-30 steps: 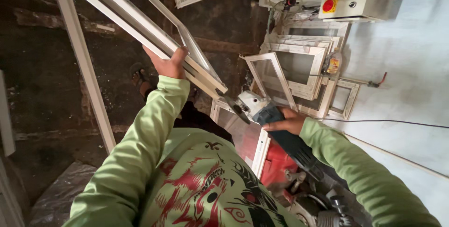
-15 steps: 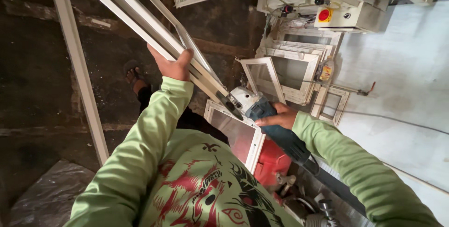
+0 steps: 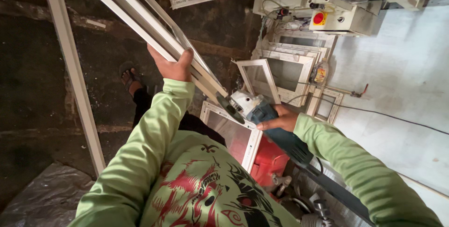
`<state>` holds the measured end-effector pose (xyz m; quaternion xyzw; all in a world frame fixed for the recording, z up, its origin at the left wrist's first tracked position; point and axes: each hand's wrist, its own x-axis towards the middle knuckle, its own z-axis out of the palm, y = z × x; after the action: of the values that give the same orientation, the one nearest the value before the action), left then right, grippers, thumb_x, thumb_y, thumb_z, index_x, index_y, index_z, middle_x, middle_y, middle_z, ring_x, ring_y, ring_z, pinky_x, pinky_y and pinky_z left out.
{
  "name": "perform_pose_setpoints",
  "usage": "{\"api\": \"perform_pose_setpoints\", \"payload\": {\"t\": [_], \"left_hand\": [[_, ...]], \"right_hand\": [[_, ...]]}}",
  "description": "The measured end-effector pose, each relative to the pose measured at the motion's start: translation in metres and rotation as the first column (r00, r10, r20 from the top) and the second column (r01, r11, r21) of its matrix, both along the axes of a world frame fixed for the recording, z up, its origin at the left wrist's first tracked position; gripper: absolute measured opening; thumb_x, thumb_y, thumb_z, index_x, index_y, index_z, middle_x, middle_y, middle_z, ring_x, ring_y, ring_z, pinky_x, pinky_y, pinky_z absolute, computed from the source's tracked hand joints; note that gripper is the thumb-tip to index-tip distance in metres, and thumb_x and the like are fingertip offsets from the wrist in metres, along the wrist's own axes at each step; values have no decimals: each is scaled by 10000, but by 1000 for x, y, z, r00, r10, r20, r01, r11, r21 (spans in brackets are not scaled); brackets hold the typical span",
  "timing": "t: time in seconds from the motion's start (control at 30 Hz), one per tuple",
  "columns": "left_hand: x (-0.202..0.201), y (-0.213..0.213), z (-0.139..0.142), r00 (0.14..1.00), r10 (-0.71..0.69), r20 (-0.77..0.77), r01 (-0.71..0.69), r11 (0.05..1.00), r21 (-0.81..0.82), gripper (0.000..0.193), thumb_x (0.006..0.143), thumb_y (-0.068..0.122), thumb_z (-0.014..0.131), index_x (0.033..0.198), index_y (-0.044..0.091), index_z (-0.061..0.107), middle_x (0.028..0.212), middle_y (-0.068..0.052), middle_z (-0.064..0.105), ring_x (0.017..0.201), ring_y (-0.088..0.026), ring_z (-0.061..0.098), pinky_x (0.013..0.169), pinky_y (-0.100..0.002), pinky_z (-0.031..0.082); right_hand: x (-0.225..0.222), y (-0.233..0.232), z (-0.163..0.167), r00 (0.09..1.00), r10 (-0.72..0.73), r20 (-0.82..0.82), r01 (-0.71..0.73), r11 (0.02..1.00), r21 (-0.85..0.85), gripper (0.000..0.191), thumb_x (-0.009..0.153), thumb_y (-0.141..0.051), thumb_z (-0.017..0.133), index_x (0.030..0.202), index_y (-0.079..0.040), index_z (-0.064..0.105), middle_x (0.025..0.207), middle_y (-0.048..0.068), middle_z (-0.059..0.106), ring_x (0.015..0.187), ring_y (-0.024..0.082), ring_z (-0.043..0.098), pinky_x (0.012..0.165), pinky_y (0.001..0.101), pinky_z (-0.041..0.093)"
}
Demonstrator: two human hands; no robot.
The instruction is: The person holds white PVC window frame profiles and runs an angle grinder along their edges, repositioning the frames to grind different sections. They work through several frame pieces one at a time, holding each steady with one hand while grinding with the other.
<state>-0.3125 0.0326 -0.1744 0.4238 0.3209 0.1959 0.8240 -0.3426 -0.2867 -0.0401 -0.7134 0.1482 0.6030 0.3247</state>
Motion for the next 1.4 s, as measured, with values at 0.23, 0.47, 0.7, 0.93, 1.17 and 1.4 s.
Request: {"api": "perform_pose_setpoints", "payload": {"t": [0.23,0.47,0.7,0.93,1.17,1.4], "left_hand": [[-3,2,2,1000,1,26,0,998,-59,981,728,-11,752,1570,41,251,1365,-144,492,1239,-282,539,1107,-405,469],[-4,5,2,1000,-7,29,9,999,-47,972,734,-14,741,1570,40,248,1369,-151,483,1239,-277,531,1106,-397,471],[-6,5,4,999,-35,12,35,999,11,975,754,0,754,1578,39,233,1389,-153,488,1262,-278,529,1130,-392,453],[-8,6,4,999,-38,-2,38,999,22,967,756,14,760,1575,35,246,1373,-159,498,1245,-280,535,1114,-400,464],[-12,7,6,997,-62,-33,64,996,61,933,769,-1,766,1555,34,266,1350,-162,519,1222,-277,554,1095,-391,477],[-13,5,6,999,-48,-2,48,999,17,932,767,-15,749,1554,37,252,1349,-155,512,1213,-268,553,1079,-380,487]], "right_hand": [[-7,-14,5,997,-57,-44,59,997,42,479,769,-229,874,1156,-23,680,981,36,716,903,135,666,830,314,551],[-1,-3,9,996,-74,-42,75,997,8,480,776,-239,871,1153,-11,682,978,57,724,885,143,687,803,314,568],[2,16,13,973,-198,-121,188,978,-92,459,740,-232,864,1085,-5,665,855,126,725,634,232,730,594,371,600],[8,28,15,979,-146,-144,147,989,-4,438,773,-259,848,1082,-1,675,846,106,723,633,220,726,584,353,605],[2,27,15,970,-192,-147,190,981,-25,452,770,-263,861,1081,-1,663,829,118,694,625,224,714,575,360,599],[-13,12,1,983,-184,10,184,981,-53,491,742,-257,875,1142,-55,675,939,52,725,821,142,706,714,310,597]]}}
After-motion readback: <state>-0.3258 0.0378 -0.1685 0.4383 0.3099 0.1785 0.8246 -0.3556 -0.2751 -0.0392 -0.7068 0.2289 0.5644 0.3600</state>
